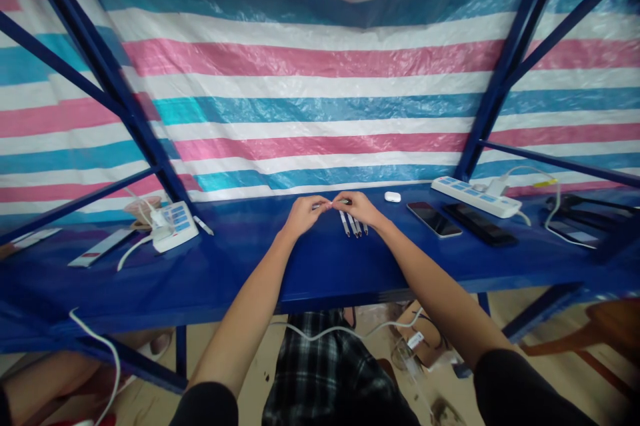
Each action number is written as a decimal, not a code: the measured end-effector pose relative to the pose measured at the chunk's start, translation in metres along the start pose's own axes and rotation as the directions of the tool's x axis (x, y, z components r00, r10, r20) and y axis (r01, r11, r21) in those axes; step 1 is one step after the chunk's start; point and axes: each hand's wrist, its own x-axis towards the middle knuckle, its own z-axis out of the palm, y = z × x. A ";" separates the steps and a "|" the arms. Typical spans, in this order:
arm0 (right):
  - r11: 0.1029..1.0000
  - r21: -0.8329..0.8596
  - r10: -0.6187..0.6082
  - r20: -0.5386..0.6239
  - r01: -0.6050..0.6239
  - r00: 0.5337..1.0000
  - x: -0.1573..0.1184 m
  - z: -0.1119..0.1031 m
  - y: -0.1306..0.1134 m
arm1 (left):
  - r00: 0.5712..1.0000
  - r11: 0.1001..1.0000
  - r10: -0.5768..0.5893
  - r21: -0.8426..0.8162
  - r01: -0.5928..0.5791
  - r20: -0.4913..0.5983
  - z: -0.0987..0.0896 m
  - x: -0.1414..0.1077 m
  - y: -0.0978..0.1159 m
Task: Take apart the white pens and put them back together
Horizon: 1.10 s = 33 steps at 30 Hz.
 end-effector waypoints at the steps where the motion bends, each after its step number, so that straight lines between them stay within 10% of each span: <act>1: 0.999 0.046 0.006 -0.001 -0.006 1.000 0.000 0.001 0.001 | 1.000 1.000 0.006 -0.006 -0.006 -0.008 0.000 0.000 -0.001; 14: 0.896 0.418 0.166 -0.004 -0.150 0.986 0.006 0.009 0.009 | 0.995 0.989 0.095 0.115 -0.090 -0.035 0.003 -0.002 -0.002; 33: 0.893 0.397 0.222 0.019 -0.211 0.975 0.006 0.011 0.016 | 0.994 0.984 0.094 0.157 -0.086 -0.047 0.007 -0.003 -0.004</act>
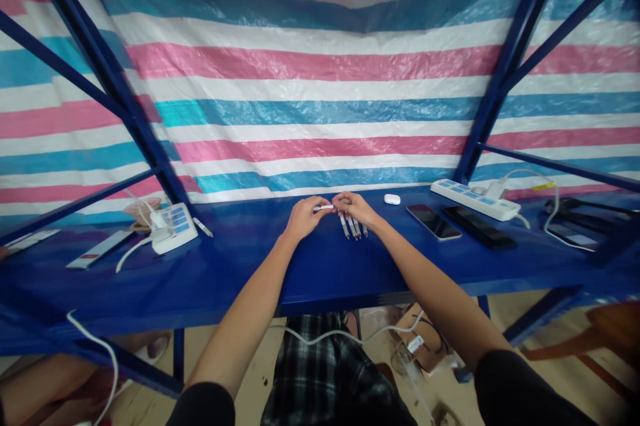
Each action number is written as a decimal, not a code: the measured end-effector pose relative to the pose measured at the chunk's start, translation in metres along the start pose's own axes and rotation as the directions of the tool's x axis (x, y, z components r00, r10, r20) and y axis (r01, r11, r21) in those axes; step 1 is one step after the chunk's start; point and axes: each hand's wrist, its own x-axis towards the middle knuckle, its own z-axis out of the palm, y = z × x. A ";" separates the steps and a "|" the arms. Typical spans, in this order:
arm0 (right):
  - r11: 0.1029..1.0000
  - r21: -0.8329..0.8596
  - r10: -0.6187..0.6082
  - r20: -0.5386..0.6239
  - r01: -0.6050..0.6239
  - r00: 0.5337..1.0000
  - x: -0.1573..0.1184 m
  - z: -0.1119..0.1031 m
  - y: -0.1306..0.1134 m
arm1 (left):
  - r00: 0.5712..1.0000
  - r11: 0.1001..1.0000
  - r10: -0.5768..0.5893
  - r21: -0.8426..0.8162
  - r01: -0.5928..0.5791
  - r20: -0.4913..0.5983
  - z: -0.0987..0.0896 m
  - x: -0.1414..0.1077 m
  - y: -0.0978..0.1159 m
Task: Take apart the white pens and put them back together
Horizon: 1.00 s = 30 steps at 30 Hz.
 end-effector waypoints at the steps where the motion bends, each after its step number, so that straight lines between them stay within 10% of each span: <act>1: 1.000 -0.011 0.005 -0.001 -0.005 1.000 0.000 0.000 0.000 | 1.000 1.000 0.002 0.001 -0.002 0.001 0.000 0.000 0.000; 30: 0.993 -0.115 0.042 0.038 -0.037 0.998 -0.003 -0.004 0.000 | 0.993 0.999 -0.026 0.034 0.022 0.112 0.002 0.000 -0.006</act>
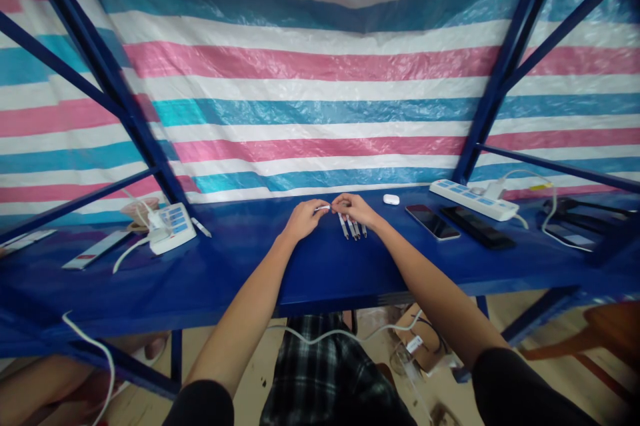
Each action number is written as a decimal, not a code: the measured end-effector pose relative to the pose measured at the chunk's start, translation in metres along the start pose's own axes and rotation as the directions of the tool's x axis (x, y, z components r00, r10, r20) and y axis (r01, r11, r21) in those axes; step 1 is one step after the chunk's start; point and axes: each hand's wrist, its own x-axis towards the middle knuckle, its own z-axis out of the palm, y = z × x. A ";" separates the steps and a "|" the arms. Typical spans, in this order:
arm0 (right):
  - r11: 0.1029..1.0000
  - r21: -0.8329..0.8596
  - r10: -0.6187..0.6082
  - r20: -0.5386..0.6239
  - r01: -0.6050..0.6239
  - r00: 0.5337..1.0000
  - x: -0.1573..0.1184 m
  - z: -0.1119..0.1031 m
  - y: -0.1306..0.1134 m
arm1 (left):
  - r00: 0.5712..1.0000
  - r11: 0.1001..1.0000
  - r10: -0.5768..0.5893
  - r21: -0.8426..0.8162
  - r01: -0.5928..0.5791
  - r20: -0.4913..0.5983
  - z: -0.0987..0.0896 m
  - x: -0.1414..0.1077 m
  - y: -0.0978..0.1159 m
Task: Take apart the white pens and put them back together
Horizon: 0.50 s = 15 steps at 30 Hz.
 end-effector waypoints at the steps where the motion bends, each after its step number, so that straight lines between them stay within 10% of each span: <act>1: 1.000 0.016 0.010 0.011 -0.010 1.000 0.001 0.000 0.001 | 1.000 1.000 0.004 -0.013 -0.004 0.008 0.000 0.000 0.000; 15: 0.983 -0.150 -0.125 -0.092 0.110 0.988 0.003 -0.008 0.003 | 0.996 0.995 -0.085 0.045 0.087 -0.036 -0.006 -0.002 0.009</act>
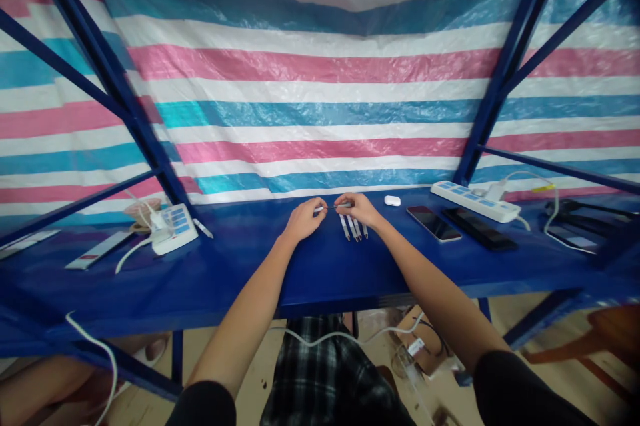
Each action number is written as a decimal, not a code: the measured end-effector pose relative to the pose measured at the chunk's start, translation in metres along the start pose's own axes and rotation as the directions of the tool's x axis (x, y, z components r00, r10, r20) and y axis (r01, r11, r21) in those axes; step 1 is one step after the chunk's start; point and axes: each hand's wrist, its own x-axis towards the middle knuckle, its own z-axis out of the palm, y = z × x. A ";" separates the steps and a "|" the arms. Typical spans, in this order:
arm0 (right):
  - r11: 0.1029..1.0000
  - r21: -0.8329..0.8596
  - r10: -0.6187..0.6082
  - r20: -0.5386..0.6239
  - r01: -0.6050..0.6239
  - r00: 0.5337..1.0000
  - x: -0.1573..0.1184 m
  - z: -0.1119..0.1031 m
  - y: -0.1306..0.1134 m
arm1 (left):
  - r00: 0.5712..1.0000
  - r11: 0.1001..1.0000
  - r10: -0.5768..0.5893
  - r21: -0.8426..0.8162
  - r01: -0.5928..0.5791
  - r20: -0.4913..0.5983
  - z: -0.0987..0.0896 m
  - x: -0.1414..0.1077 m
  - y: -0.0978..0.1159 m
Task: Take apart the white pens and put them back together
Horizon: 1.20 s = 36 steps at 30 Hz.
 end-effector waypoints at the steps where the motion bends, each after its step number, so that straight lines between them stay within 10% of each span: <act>1: 1.000 -0.005 -0.015 -0.004 0.015 1.000 0.000 -0.001 0.000 | 1.000 1.000 -0.007 0.008 0.007 -0.009 0.000 0.000 0.000; 36: 0.981 -0.164 -0.117 -0.089 0.101 0.989 -0.001 -0.018 0.000 | 0.997 0.998 -0.044 -0.037 0.042 -0.064 -0.003 0.000 -0.012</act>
